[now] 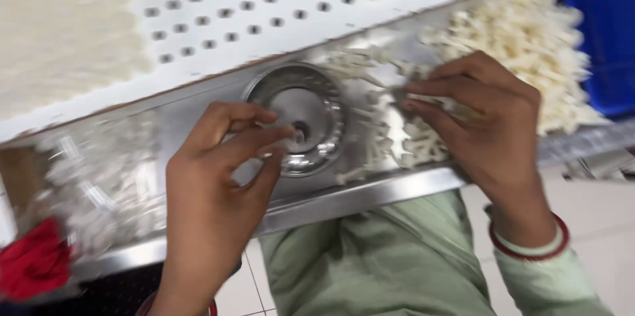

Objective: The person is assembling small plastic tubes with white caps and placing them into a perforated holding tray at a manufacturing workstation.

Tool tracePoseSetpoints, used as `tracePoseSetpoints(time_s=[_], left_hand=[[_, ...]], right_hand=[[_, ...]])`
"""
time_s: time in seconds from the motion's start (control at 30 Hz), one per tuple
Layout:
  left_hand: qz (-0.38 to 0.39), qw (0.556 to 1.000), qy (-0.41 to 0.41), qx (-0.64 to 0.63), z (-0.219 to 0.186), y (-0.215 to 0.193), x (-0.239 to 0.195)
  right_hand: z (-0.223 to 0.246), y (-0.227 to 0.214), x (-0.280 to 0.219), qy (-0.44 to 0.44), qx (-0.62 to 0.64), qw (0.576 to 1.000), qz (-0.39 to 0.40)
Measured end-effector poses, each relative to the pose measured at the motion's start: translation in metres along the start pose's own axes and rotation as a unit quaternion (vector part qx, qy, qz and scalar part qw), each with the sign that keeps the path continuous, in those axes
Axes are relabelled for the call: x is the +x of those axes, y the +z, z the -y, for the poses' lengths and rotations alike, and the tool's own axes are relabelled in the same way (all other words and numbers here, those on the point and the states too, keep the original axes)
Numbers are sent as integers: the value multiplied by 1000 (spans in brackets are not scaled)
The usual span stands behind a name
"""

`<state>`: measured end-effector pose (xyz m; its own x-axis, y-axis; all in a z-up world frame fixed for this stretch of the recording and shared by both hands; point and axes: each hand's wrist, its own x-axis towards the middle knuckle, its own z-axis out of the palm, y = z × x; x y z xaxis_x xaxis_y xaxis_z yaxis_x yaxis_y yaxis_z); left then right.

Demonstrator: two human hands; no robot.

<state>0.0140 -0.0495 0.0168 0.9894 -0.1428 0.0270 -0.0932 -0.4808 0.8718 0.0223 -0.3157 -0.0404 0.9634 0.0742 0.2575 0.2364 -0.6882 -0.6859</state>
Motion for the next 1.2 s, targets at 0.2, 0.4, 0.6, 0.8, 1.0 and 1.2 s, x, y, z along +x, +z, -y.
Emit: tracePoseSetpoints(time_s=[0.2, 0.4, 0.6, 0.8, 1.0, 1.2], left_hand=[[63, 954, 118, 267, 0, 44, 21], [53, 948, 87, 301, -5, 30, 18], [49, 985, -162, 36, 25, 3, 13], [132, 892, -294, -317, 38, -4, 1], [81, 995, -53, -36, -8, -15, 10], [75, 982, 111, 133, -67, -22, 80]], right_hand=[[-6, -5, 0, 28, 78, 997, -6], [-2, -7, -6, 15, 77, 997, -19], [19, -7, -17, 3, 217, 975, 40], [43, -8, -5, -184, 227, 956, 21], [50, -15, 1, 9, 323, 943, 77], [33, -14, 27, 155, 431, 881, 118]])
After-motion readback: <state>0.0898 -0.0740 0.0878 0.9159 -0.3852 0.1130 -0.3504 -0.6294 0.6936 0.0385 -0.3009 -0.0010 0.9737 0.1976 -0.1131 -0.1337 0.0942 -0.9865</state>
